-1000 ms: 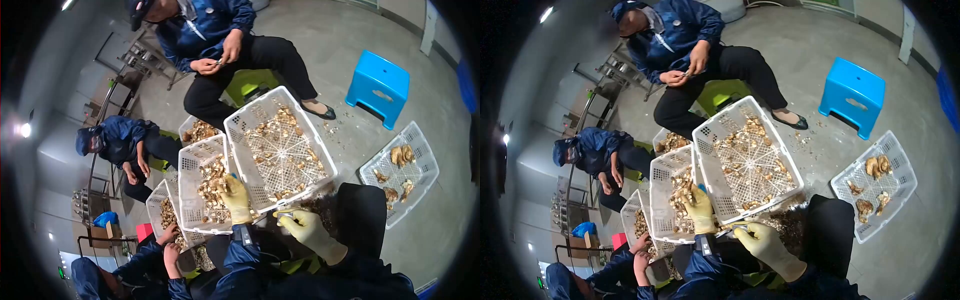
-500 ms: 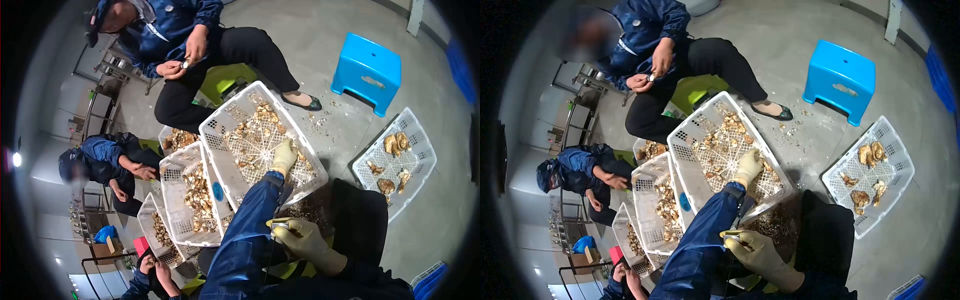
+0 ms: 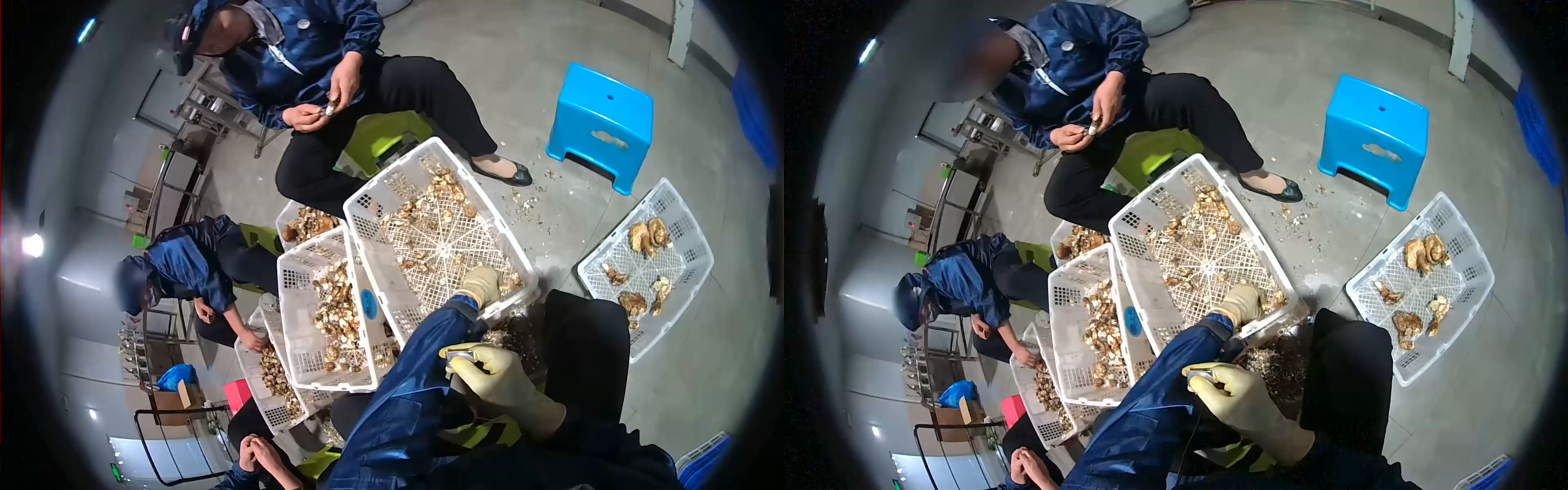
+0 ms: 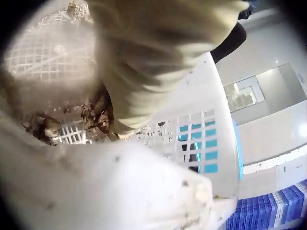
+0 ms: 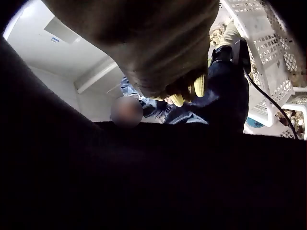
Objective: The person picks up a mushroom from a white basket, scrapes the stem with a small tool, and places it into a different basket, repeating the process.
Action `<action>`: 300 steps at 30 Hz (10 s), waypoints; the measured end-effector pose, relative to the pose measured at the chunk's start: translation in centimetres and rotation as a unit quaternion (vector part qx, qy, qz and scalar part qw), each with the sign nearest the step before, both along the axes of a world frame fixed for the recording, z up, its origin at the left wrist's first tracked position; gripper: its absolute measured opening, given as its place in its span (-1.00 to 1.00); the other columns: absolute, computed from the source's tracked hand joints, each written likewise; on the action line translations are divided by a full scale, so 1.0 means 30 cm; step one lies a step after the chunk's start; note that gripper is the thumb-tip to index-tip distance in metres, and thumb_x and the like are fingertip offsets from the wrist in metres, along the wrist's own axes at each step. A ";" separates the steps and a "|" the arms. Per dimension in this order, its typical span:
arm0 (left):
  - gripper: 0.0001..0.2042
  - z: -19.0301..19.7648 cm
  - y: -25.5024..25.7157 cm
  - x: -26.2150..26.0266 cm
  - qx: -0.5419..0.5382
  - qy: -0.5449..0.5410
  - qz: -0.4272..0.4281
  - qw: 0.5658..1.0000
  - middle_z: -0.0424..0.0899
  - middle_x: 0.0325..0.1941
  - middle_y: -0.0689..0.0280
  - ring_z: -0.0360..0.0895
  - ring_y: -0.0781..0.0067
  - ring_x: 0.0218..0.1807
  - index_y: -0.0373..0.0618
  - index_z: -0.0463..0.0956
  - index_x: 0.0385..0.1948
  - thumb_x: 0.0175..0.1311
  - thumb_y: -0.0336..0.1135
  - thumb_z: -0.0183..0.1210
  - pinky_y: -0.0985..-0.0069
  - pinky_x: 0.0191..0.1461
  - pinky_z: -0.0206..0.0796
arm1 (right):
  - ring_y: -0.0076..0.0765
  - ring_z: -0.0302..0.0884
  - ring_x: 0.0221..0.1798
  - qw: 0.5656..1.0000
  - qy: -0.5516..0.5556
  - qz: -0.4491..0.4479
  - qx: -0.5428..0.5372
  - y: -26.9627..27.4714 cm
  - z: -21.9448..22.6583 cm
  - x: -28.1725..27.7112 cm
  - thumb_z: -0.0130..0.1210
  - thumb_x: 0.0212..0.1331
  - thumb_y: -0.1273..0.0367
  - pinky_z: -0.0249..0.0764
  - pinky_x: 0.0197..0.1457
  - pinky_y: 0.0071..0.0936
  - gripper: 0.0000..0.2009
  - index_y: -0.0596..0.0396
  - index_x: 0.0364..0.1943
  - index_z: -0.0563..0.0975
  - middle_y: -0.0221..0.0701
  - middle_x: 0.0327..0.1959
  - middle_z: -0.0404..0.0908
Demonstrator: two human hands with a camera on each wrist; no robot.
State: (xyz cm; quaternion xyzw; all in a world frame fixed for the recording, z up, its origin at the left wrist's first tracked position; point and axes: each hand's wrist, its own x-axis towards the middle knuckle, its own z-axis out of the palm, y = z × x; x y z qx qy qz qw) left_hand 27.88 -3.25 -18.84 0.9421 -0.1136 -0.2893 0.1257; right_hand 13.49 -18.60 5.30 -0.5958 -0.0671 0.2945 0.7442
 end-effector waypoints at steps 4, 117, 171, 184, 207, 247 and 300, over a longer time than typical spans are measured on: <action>-0.54 -0.023 -0.005 -0.001 0.056 0.064 0.013 0.996 0.73 -0.16 0.05 0.66 -0.04 -0.06 0.00 0.66 -0.10 -0.14 -0.14 0.42 0.26 0.05 0.49 | -0.67 0.57 -0.33 0.998 -0.060 -0.006 0.036 -0.006 0.006 -0.025 0.20 0.24 0.46 0.48 -0.28 -0.68 -0.81 0.33 -0.17 0.65 -0.28 -0.21 0.74; -0.69 0.600 0.104 -1.102 -0.563 -0.161 0.543 0.602 0.72 -0.21 0.29 0.55 0.74 -0.41 -0.22 0.47 0.19 0.48 -0.37 0.04 0.79 -0.44 0.29 | -0.59 0.61 -0.32 0.954 -0.279 0.110 0.017 0.144 -0.142 -0.282 0.15 0.29 0.47 0.55 -0.20 -0.65 -0.81 0.29 -0.11 0.65 -0.38 -0.24 0.71; -0.58 0.570 0.092 -1.081 -0.565 -0.258 0.472 0.625 0.61 0.11 0.18 0.56 0.46 0.13 -0.28 0.42 0.22 0.30 -0.58 0.15 0.60 0.20 0.41 | -0.58 0.61 -0.34 0.971 -0.153 0.102 -0.150 0.134 -0.114 -0.250 0.20 0.24 0.41 0.53 -0.18 -0.59 -0.81 0.22 -0.15 0.68 -0.40 -0.29 0.74; -0.59 0.577 0.094 -1.086 -0.603 -0.228 0.480 0.595 0.63 0.07 0.19 0.58 0.51 0.03 -0.30 0.39 0.24 0.36 -0.57 0.12 0.61 0.12 0.46 | -0.62 0.63 -0.34 0.976 -0.158 0.097 -0.116 0.131 -0.100 -0.259 0.22 0.25 0.39 0.54 -0.24 -0.64 -0.79 0.27 -0.15 0.67 -0.42 -0.36 0.74; -0.70 0.599 0.101 -1.100 -0.583 -0.174 0.552 0.570 0.70 -0.28 0.37 0.51 0.69 -0.50 -0.17 0.52 0.14 0.50 -0.27 0.04 0.74 -0.40 0.34 | -0.55 0.60 -0.10 0.930 -0.348 0.109 -0.033 0.138 -0.171 -0.276 0.23 0.21 0.47 0.53 -0.05 -0.59 -0.81 0.29 -0.14 0.66 -0.27 0.04 0.65; -0.81 0.586 0.106 -1.106 -0.609 -0.192 0.519 0.568 0.65 -0.35 0.34 0.52 0.66 -0.44 -0.26 0.55 -0.06 0.47 -0.35 0.09 0.69 -0.31 0.38 | -0.61 0.62 -0.19 0.949 -0.273 0.144 -0.059 0.095 -0.035 -0.262 0.20 0.20 0.50 0.56 -0.07 -0.60 -0.80 0.22 -0.11 0.67 -0.36 -0.24 0.75; -0.58 0.473 0.162 -0.299 -0.427 -0.234 0.390 0.782 0.64 0.02 0.14 0.59 0.38 0.01 -0.19 0.44 0.22 0.30 -0.44 0.12 0.50 0.10 0.42 | -0.58 0.58 -0.19 0.996 -0.063 0.044 -0.049 0.048 -0.042 -0.118 0.18 0.25 0.52 0.51 -0.05 -0.59 -0.80 0.28 -0.07 0.62 -0.39 -0.18 0.70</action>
